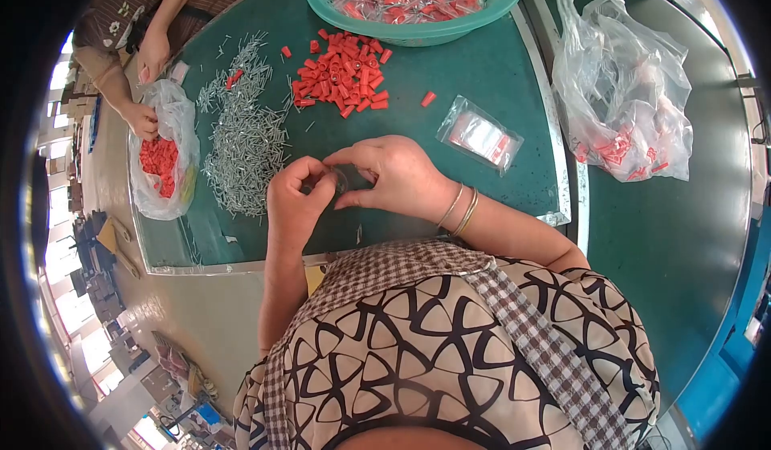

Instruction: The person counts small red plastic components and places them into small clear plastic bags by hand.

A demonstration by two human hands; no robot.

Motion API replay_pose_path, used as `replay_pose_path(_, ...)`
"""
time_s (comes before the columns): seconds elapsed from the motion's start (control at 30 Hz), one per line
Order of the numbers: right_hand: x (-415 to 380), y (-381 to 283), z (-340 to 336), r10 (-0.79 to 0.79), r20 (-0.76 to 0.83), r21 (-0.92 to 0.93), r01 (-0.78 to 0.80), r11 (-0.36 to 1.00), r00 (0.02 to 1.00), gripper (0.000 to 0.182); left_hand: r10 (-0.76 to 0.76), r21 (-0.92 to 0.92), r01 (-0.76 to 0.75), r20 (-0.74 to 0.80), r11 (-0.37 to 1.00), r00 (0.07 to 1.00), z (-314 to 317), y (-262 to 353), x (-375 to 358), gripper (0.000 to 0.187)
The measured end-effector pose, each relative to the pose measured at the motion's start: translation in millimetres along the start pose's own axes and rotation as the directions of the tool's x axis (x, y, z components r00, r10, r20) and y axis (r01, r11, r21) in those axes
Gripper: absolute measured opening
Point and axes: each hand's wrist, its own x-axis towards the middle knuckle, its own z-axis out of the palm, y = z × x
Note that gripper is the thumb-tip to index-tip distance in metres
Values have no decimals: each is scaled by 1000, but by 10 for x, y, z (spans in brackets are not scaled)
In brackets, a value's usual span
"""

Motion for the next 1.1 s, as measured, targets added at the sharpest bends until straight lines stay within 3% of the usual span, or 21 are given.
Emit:
replay_pose_path(0.27, -1, 104, 31, -213, -84, -171, 196, 966, 974, 42, -6, -10, 6, 5, 1000, 1000, -6, -23, 25, 6)
replay_pose_path(0.57, 6, 64, 11, -117, -50, -55, 114, 992, 992, 45, -11, -208, 23, 57, 978, 998, -6, -132, -2, 6)
replay_pose_path(0.7, 7, 87, 13, -184, -94, -94, 175, 980, 978, 46, -30, -207, 46, 79, 977, 996, -7, -136, -9, 7)
replay_pose_path(0.9, 5, 86, 2, -106, -122, -47, 101, 994, 987, 41, 163, -247, -166, -33, 955, 986, -4, -172, -71, 5)
replay_pose_path(0.97, 15, 75, -9, -114, -119, -47, 109, 993, 986, 40, 356, -25, -356, -20, 934, 934, -47, -60, -96, 8)
replay_pose_path(1.03, 17, 90, 16, -144, -146, -39, 140, 989, 979, 42, 552, 208, -548, 44, 810, 833, -62, -56, -74, 23)
replay_pose_path(1.1, 13, 109, 42, -162, -152, -34, 159, 987, 975, 43, 566, 369, -581, 160, 725, 809, -107, -18, -79, 27)
